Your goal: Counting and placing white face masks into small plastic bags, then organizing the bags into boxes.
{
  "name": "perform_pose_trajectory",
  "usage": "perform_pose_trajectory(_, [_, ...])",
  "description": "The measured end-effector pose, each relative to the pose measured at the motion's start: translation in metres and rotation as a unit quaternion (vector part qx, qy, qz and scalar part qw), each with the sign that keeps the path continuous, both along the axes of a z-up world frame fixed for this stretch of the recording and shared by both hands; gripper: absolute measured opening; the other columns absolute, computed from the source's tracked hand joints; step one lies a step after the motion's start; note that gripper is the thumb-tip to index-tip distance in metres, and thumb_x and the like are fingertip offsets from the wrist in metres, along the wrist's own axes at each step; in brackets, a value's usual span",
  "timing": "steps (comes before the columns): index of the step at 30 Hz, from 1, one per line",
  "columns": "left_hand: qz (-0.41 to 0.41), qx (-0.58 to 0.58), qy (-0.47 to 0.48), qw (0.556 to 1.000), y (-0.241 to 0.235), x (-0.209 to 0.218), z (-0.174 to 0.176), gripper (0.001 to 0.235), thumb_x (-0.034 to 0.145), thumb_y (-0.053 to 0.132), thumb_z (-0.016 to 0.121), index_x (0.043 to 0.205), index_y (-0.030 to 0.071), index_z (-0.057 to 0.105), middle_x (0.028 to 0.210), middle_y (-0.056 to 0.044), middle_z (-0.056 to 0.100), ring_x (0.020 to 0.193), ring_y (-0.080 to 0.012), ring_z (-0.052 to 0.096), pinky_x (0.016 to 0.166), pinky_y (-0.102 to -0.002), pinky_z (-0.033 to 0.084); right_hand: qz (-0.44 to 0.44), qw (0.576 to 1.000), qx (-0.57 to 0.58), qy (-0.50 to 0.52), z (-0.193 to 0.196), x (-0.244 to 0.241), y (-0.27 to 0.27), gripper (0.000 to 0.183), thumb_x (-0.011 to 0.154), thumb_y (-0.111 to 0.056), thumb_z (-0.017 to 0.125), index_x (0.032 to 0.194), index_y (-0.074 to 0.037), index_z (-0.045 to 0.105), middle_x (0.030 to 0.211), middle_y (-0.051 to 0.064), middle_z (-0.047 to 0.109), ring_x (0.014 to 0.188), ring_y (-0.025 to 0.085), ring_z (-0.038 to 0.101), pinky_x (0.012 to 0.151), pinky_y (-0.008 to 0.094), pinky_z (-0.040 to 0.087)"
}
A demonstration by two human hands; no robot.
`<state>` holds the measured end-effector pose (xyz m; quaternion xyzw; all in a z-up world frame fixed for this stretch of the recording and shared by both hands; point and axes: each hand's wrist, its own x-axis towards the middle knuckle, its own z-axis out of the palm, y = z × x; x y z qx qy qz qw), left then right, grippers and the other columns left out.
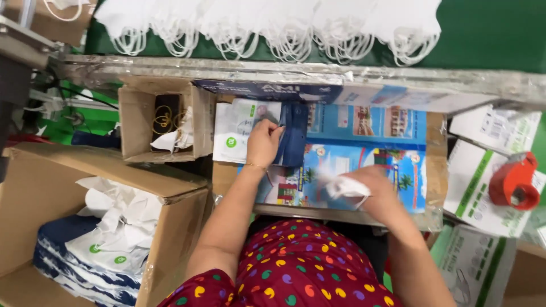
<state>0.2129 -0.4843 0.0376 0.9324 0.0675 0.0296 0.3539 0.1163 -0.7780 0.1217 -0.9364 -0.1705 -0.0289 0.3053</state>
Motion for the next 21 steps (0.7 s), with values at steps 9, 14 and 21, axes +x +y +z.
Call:
perform_pose_trajectory(9, [-0.288, -0.222, -0.259, 0.895, -0.045, -0.038, 0.05, 0.024, 0.074, 0.016, 0.078, 0.091, 0.003, 0.067, 0.09, -0.014, 0.066, 0.08, -0.0301, 0.065, 0.069, -0.039, 0.053, -0.204, 0.888, 0.331, 0.244, -0.05, 0.03, 0.042, 0.026, 0.084, -0.015, 0.084, 0.107, -0.006, 0.078, 0.098, 0.007, 0.079, 0.091, 0.016, 0.071, 0.081, 0.031, 0.056])
perform_pose_trajectory(14, [-0.267, -0.12, -0.159, 0.943, -0.063, -0.052, 0.048, 0.014, 0.09, 0.012, 0.079, 0.092, 0.005, 0.067, 0.087, -0.01, 0.066, 0.073, -0.0263, 0.066, 0.068, -0.035, 0.054, -0.212, 0.955, 0.206, 0.009, -0.05, 0.029, 0.038, 0.022, 0.084, -0.01, 0.082, 0.103, -0.005, 0.073, 0.1, 0.012, 0.075, 0.09, 0.018, 0.071, 0.08, 0.032, 0.056])
perform_pose_trajectory(21, [-0.232, -0.489, 0.145, 0.828, -0.063, -0.022, 0.069, 0.018, 0.098, 0.017, 0.072, 0.104, 0.0, 0.069, 0.093, -0.011, 0.07, 0.08, -0.0197, 0.069, 0.076, -0.034, 0.054, -0.109, 0.927, 0.208, 0.291, -0.043, 0.011, 0.016, 0.041, 0.079, -0.003, 0.066, 0.119, -0.006, 0.071, 0.096, 0.01, 0.078, 0.09, 0.018, 0.075, 0.08, 0.034, 0.06])
